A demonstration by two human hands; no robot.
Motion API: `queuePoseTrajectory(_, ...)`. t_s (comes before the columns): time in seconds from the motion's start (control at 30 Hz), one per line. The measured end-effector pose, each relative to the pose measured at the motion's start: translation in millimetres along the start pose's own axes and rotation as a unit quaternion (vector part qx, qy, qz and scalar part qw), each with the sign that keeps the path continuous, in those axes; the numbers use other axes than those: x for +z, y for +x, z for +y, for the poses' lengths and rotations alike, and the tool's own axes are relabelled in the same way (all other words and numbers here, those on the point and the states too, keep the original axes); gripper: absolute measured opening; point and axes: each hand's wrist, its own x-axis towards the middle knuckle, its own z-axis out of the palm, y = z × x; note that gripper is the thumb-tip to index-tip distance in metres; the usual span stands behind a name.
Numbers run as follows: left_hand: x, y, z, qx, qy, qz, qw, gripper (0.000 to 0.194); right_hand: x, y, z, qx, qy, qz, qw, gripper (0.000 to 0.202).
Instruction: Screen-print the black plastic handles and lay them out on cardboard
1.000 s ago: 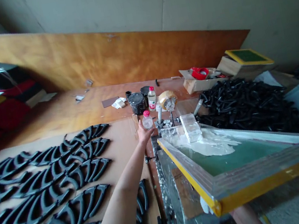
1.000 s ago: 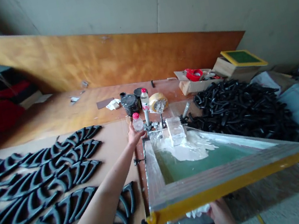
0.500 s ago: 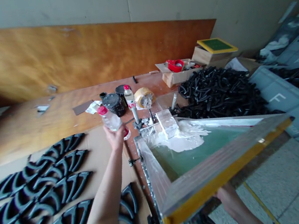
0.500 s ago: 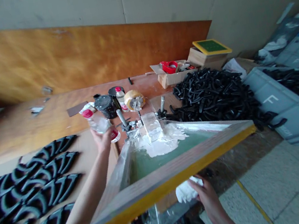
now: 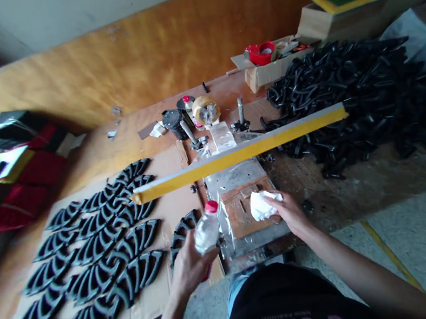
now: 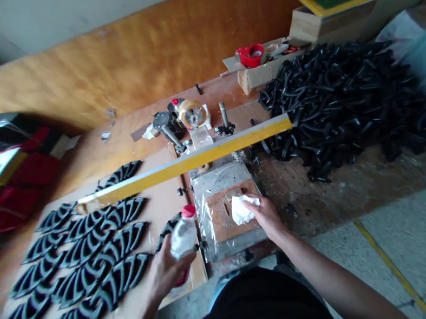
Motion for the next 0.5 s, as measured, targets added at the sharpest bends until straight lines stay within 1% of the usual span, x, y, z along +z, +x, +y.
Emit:
queuePoseTrajectory(0.03, 11.6, -8.4, 6.1, 0.017, 0.063, -0.034, 0.997, 0.049, -0.9, -0.7, 1.1, 0.004, -0.011, -0.008, 1.000, 0.055)
queuePoseTrajectory(0.07, 22.2, -14.7, 12.9, 0.035, 0.118, -0.057, 0.991, 0.050, -2.1, -1.9, 2.0, 0.007, -0.025, -0.015, 1.000, 0.055)
queuePoseTrajectory(0.13, 38.9, -21.6, 28.2, 0.066, 0.197, -0.072, 0.976, 0.051, -5.4, -5.7, 3.0, 0.006, -0.048, -0.031, 0.998, 0.054)
queuePoseTrajectory(0.2, 48.4, -22.8, 43.9, 0.083, 0.257, -0.073, 0.960, 0.047, -10.3, -9.9, 3.9, 0.000, -0.057, -0.053, 0.997, 0.053)
queuePoseTrajectory(0.27, 51.3, -20.8, 57.7, 0.096, 0.301, -0.071, 0.946, 0.041, -16.1, -13.6, 5.0, 0.001, -0.050, -0.075, 0.996, 0.052)
queuePoseTrajectory(0.33, 49.6, -17.6, 68.6, 0.110, 0.335, -0.067, 0.933, 0.038, -21.4, -16.0, 6.1, 0.008, -0.041, -0.087, 0.995, 0.055)
queuePoseTrajectory(0.5, 44.5, -16.3, 84.6, 0.147, 0.375, -0.046, 0.914, 0.038, -28.1, -17.6, 7.0, 0.016, -0.034, -0.091, 0.995, 0.055)
